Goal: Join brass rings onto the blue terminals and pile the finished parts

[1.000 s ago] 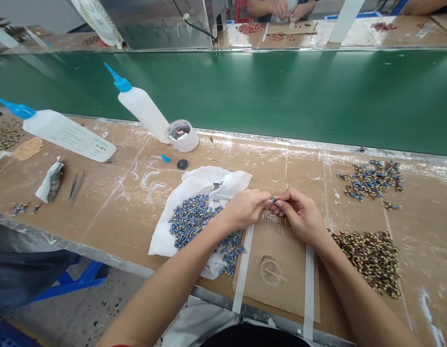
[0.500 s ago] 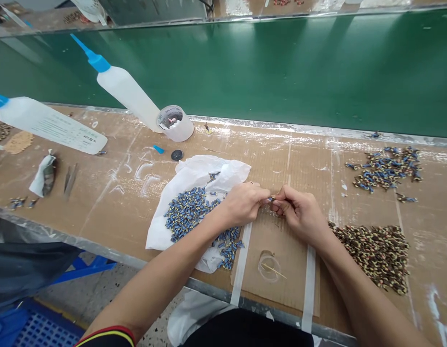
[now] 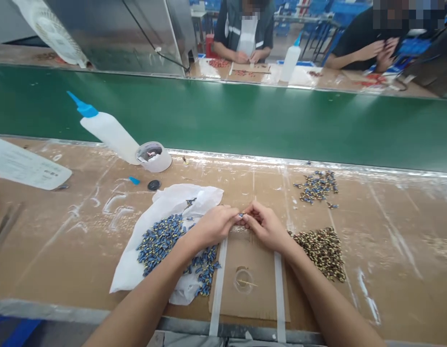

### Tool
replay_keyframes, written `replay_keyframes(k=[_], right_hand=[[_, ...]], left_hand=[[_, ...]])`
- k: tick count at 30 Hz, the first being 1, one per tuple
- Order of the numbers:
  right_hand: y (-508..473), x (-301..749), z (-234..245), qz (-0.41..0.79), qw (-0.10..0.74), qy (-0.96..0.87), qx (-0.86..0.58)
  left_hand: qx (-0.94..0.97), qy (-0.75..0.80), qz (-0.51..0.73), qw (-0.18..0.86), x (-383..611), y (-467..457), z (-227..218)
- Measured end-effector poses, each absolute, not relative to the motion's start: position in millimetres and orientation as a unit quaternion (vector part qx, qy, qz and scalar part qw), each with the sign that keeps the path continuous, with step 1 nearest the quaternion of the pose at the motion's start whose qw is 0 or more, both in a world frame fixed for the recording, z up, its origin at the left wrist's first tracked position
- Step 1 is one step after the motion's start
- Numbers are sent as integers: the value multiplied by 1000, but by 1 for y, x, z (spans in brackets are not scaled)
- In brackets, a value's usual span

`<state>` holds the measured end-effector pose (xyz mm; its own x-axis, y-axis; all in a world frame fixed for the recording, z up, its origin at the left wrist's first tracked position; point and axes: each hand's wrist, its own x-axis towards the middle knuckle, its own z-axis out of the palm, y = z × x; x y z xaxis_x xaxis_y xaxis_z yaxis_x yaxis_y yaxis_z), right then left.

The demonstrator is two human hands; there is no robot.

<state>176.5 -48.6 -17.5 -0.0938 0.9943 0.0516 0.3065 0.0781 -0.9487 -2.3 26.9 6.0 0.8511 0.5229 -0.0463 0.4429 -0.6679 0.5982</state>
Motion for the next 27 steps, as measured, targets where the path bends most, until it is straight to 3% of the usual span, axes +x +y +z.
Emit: replay_keyframes(k=[6,10,14,19,23,27], right_hand=[[-44,210,-10,265,422,-590,-635],[-50,267,-4,142,427,-517,-728],[-74,304,6,73,412,-474,-775],[-142,287,3,27,384,-508,-771],[-201,258,-15,-80,364,-556,-743],[-237,241,-33,-101,386,-555,-730]], left_hand=[[872,296,109,375,-13,33,27],[834,382,192,349,-42,30,52],[825,426,178,326,-84,2,64],[838,442,127,294,-112,-37,46],[869,403,122,259,-106,-53,27],[879,394,128,238,-92,-58,21]])
